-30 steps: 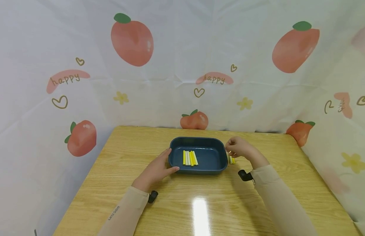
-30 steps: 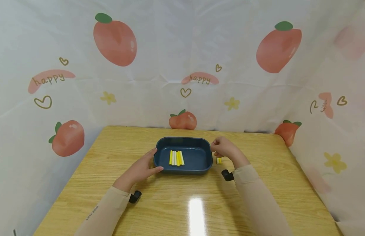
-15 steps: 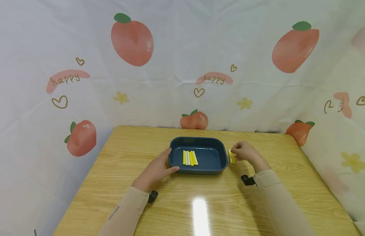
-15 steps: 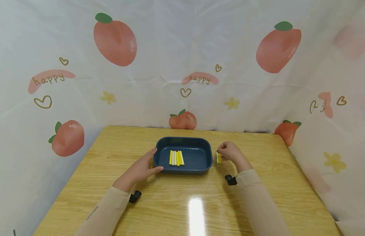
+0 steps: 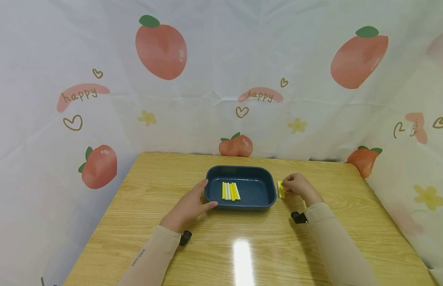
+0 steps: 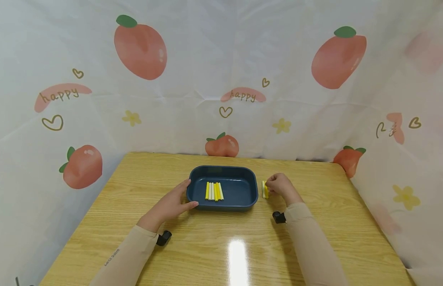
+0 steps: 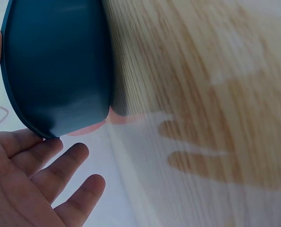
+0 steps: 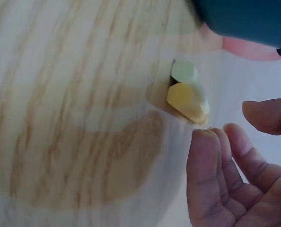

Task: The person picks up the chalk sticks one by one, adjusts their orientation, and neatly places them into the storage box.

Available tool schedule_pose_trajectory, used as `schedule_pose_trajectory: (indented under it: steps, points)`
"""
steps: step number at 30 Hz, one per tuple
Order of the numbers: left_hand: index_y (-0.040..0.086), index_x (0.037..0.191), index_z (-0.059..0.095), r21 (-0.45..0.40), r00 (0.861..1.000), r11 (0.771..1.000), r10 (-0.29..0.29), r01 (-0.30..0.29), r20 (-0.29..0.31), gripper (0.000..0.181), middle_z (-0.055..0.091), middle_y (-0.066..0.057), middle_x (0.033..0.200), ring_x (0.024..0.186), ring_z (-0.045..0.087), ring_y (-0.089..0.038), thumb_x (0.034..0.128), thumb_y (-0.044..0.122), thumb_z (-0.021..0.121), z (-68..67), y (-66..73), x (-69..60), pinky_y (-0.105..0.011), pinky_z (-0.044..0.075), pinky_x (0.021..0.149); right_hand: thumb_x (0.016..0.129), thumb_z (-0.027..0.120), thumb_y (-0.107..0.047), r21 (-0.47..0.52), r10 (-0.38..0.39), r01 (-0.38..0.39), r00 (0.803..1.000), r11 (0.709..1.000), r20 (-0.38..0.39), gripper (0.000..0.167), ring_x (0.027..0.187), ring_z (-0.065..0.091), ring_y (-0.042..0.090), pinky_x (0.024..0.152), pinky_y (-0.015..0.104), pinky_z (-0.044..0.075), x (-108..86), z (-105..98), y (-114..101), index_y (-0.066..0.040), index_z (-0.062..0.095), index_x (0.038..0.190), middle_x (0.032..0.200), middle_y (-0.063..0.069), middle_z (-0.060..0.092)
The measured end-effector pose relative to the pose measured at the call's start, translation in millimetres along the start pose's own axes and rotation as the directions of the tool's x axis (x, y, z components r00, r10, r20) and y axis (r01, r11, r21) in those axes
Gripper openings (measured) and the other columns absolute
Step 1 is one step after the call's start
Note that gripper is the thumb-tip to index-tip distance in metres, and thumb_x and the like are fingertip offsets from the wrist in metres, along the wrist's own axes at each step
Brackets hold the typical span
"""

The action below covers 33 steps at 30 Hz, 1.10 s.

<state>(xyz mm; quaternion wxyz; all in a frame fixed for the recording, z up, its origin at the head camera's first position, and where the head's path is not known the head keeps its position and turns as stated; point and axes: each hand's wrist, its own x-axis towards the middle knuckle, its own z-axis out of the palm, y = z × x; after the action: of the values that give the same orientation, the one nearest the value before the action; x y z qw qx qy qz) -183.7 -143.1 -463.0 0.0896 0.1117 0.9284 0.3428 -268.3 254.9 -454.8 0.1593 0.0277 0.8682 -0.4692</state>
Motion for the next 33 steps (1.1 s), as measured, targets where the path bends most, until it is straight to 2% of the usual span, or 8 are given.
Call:
schedule_pose_trajectory:
  steps: [6, 11, 17, 21, 26, 33]
  points:
    - [0.014, 0.162, 0.018, 0.0, 1.0, 1.0, 0.001, -0.001, 0.004, 0.099, 0.02, -0.008, 0.165, 0.149, 0.027, -0.029, 0.0887, 0.055, 0.07, 0.1, 0.2, 0.5, -0.048, 0.031, 0.117, 0.092, 0.054, -0.003, 0.038, 0.082, -0.081, 0.997, 0.996, -0.008, 0.01, 0.072, 0.055, 0.018, 0.068, 0.032, 0.057, 5.5, 3.5, 5.2, 0.005, 0.06, 0.094, 0.08, 0.006, 0.054]
    - [0.014, 0.162, 0.018, 0.002, 1.0, 1.0, 0.002, -0.002, 0.003, 0.099, 0.02, -0.008, 0.165, 0.149, 0.028, -0.029, 0.0885, 0.056, 0.07, 0.3, -0.4, 0.5, -0.048, 0.031, 0.117, 0.087, 0.05, 0.003, 0.054, 0.104, -0.103, 0.994, 0.993, -0.018, 0.008, 0.066, 0.052, 0.017, 0.062, 0.028, 0.054, 10.9, 6.1, 8.0, 0.004, 0.059, 0.089, 0.073, 0.004, 0.049]
    - [0.014, 0.162, 0.018, -0.002, 1.0, 1.0, 0.006, -0.006, 0.0, 0.099, 0.02, -0.009, 0.165, 0.148, 0.028, -0.03, 0.0886, 0.055, 0.07, -0.1, -0.4, -0.1, -0.049, 0.031, 0.117, 0.088, 0.051, 0.002, 0.01, 0.122, -0.121, 0.992, 0.993, -0.026, 0.013, 0.067, 0.054, 0.016, 0.06, 0.027, 0.055, 17.1, 6.9, 9.6, 0.005, 0.061, 0.096, 0.081, 0.006, 0.054]
    - [0.014, 0.162, 0.018, 0.001, 1.0, 1.0, 0.004, -0.004, -0.004, 0.099, 0.021, -0.009, 0.165, 0.148, 0.028, -0.03, 0.0887, 0.054, 0.071, -0.2, 0.4, 0.0, -0.048, 0.031, 0.117, 0.09, 0.055, 0.001, 0.004, 0.127, -0.127, 0.992, 0.992, -0.026, 0.011, 0.066, 0.055, 0.015, 0.06, 0.027, 0.056, 19.2, 7.1, 9.3, 0.004, 0.063, 0.096, 0.08, 0.005, 0.056]
    - [0.014, 0.162, 0.019, 0.006, 1.0, 1.0, -0.008, 0.008, -0.007, 0.098, 0.021, -0.008, 0.165, 0.149, 0.028, -0.03, 0.0887, 0.054, 0.071, -0.2, 1.5, 0.7, -0.049, 0.03, 0.117, 0.09, 0.056, 0.001, -0.02, 0.118, -0.119, 0.993, 0.993, -0.031, 0.007, 0.062, 0.054, 0.014, 0.057, 0.026, 0.054, 17.1, 7.2, 7.2, 0.002, 0.062, 0.087, 0.074, 0.004, 0.056]
    - [0.014, 0.162, 0.019, 0.011, 1.0, 1.0, -0.014, 0.014, -0.01, 0.098, 0.021, -0.008, 0.165, 0.149, 0.027, -0.03, 0.0886, 0.054, 0.072, 0.3, 1.1, 0.9, -0.049, 0.03, 0.118, 0.09, 0.059, -0.002, -0.097, 0.119, -0.12, 0.993, 0.988, -0.022, 0.014, 0.06, 0.058, 0.015, 0.057, 0.028, 0.055, 15.0, 6.9, 6.3, -0.002, 0.061, 0.076, 0.07, 0.005, 0.058]
